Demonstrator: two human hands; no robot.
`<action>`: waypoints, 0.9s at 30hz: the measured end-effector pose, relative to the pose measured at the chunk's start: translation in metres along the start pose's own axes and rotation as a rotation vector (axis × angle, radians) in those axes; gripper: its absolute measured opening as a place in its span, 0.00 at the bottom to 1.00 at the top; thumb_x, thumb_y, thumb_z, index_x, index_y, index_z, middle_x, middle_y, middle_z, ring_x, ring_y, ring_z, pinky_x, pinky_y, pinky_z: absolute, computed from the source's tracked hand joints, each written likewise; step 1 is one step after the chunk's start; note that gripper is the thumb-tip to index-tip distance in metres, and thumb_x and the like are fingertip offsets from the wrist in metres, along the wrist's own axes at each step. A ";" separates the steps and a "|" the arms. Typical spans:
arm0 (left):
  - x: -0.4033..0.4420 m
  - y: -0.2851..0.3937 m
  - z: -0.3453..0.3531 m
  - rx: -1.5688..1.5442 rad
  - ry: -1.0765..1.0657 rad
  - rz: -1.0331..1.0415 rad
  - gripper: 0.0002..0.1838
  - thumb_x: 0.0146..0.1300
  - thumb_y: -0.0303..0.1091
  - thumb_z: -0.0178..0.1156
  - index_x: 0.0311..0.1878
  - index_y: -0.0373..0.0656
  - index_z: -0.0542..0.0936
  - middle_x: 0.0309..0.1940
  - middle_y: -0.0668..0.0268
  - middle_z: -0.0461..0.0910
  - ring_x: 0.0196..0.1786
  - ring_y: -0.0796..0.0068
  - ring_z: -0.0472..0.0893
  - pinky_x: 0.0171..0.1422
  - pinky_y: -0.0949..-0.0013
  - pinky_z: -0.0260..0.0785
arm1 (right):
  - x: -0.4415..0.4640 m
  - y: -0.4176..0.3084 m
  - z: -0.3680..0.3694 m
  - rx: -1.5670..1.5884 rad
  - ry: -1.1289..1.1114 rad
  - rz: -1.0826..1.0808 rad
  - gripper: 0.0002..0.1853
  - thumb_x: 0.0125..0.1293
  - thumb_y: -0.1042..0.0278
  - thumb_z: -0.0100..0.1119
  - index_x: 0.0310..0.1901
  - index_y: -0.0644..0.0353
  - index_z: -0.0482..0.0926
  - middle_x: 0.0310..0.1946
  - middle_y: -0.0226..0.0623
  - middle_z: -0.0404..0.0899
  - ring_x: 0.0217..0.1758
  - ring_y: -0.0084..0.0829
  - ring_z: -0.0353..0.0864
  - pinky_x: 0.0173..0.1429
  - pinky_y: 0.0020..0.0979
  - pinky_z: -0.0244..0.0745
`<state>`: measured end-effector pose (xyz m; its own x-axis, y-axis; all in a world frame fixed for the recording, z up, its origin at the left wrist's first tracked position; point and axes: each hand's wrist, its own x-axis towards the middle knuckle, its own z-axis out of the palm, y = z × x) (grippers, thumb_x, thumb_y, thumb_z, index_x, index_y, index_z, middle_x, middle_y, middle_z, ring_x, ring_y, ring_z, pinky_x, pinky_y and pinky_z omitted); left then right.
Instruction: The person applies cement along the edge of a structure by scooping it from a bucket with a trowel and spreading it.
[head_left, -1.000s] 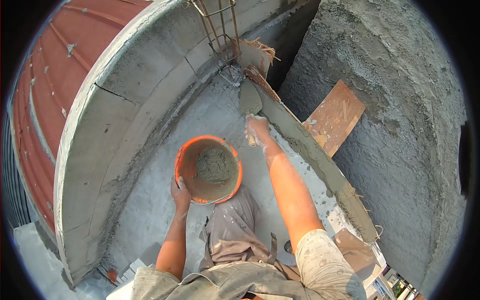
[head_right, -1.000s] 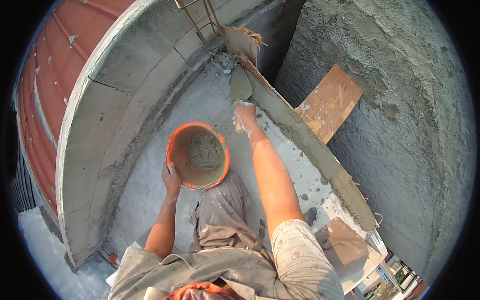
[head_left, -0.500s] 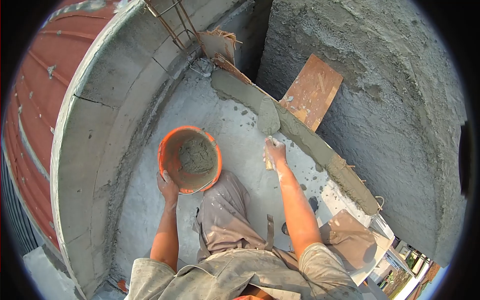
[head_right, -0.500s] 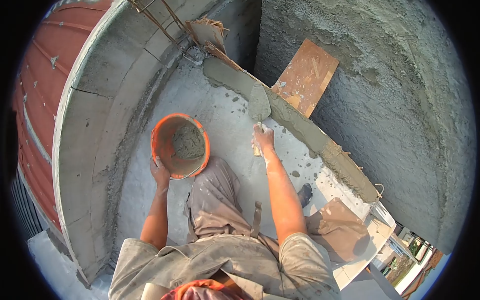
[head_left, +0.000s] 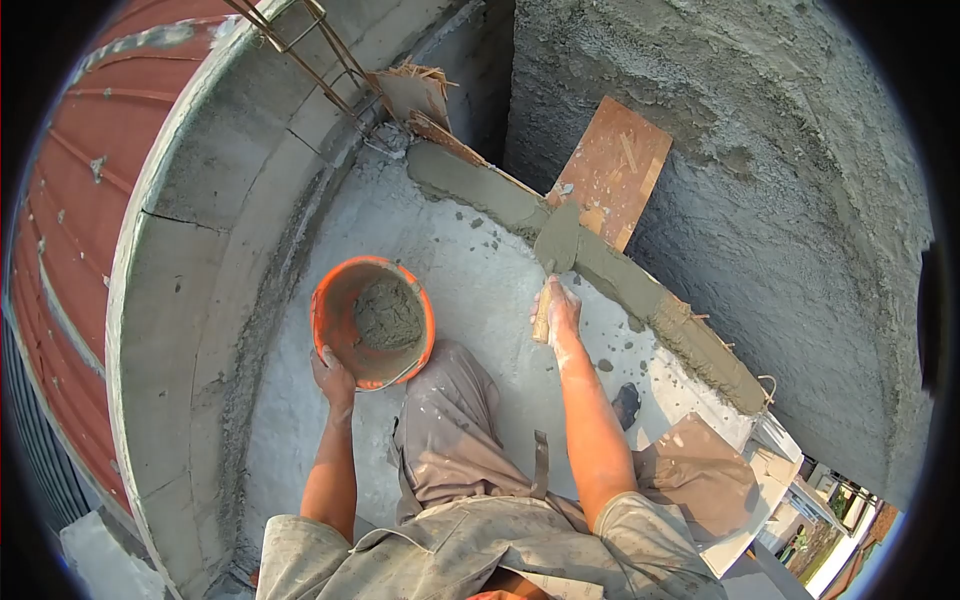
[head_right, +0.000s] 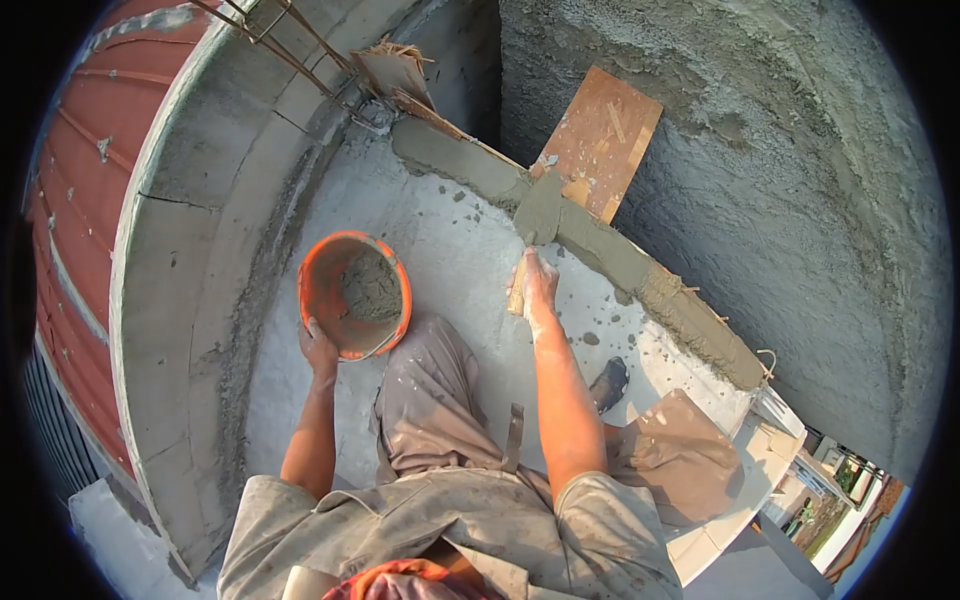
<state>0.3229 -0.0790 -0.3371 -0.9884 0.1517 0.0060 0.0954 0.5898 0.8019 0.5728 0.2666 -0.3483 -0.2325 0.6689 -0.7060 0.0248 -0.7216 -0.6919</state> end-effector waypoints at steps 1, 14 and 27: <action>-0.001 0.000 0.000 0.000 0.003 0.017 0.15 0.79 0.36 0.48 0.55 0.33 0.77 0.45 0.53 0.82 0.46 0.60 0.80 0.55 0.60 0.71 | 0.001 -0.001 0.013 -0.016 -0.015 0.017 0.19 0.75 0.52 0.56 0.42 0.64 0.75 0.28 0.38 0.76 0.20 0.32 0.77 0.20 0.36 0.76; -0.002 0.004 -0.003 -0.041 -0.043 -0.023 0.16 0.80 0.37 0.47 0.55 0.34 0.77 0.45 0.56 0.81 0.46 0.64 0.79 0.55 0.61 0.70 | -0.001 -0.008 0.015 -0.295 0.111 -0.335 0.16 0.74 0.56 0.59 0.41 0.64 0.76 0.27 0.36 0.75 0.17 0.26 0.75 0.18 0.31 0.72; -0.001 0.001 -0.002 -0.014 -0.022 0.053 0.16 0.80 0.36 0.47 0.55 0.34 0.77 0.44 0.55 0.82 0.46 0.63 0.80 0.54 0.61 0.71 | 0.015 -0.033 -0.052 -0.879 0.405 -0.633 0.21 0.68 0.59 0.63 0.56 0.66 0.80 0.47 0.56 0.85 0.52 0.55 0.85 0.56 0.45 0.78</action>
<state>0.3235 -0.0801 -0.3349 -0.9791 0.2001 0.0360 0.1461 0.5694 0.8090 0.6186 0.3097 -0.3437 -0.1203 0.9893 -0.0823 0.7203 0.0299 -0.6930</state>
